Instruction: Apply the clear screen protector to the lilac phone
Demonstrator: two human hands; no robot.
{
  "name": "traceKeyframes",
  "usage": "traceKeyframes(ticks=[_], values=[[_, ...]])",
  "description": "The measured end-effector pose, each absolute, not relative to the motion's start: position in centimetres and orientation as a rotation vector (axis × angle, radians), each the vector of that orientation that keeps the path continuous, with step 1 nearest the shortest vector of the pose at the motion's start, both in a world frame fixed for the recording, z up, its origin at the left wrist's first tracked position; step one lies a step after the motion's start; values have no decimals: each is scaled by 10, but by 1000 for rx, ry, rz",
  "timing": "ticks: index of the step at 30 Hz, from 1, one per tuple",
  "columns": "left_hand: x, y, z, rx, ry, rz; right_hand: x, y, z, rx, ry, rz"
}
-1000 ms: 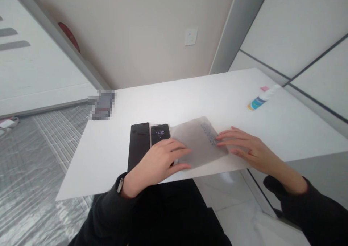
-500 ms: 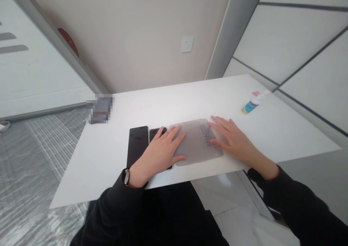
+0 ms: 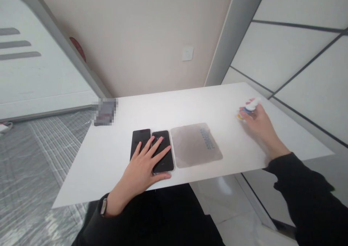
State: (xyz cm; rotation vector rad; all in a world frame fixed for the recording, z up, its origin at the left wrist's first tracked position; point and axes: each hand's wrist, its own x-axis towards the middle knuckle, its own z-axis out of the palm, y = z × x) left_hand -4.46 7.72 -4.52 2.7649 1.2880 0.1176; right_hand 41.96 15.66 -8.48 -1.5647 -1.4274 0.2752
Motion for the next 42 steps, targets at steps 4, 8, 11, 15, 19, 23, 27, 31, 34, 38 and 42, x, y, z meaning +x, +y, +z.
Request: traceKeyframes(ticks=[4, 8, 11, 15, 19, 23, 27, 31, 34, 38, 42], values=[[-36, 80, -46, 2776, 1317, 149, 381, 140, -70, -1500, -1403, 512], [-32, 80, -48, 2780, 1339, 187, 322, 109, -52, -1097, -1105, 1265], [-34, 81, -50, 2800, 1339, 216, 289, 95, -46, -928, -994, 1510], [-38, 82, -52, 2819, 1316, 216, 274, 91, -40, -870, -959, 1614], [-40, 82, -53, 2833, 1307, 219, 276, 91, -34, -853, -995, 1629], [-46, 79, -52, 2858, 1270, 369, 279, 87, -30, -799, -1059, 1720], [-57, 71, -48, 2771, 1258, 790, 277, 80, -26, -723, -950, 1793], [-63, 67, -45, 2606, 1285, 1060, 272, 77, -24, -741, -813, 1793], [-62, 67, -45, 2558, 1291, 1095, 271, 78, -26, -815, -883, 1733], [-59, 67, -45, 2535, 1283, 1099, 282, 83, -26, -1094, -1408, 1394], [-59, 67, -45, 2519, 1286, 1125, 295, 90, -24, -1383, -1936, 892]])
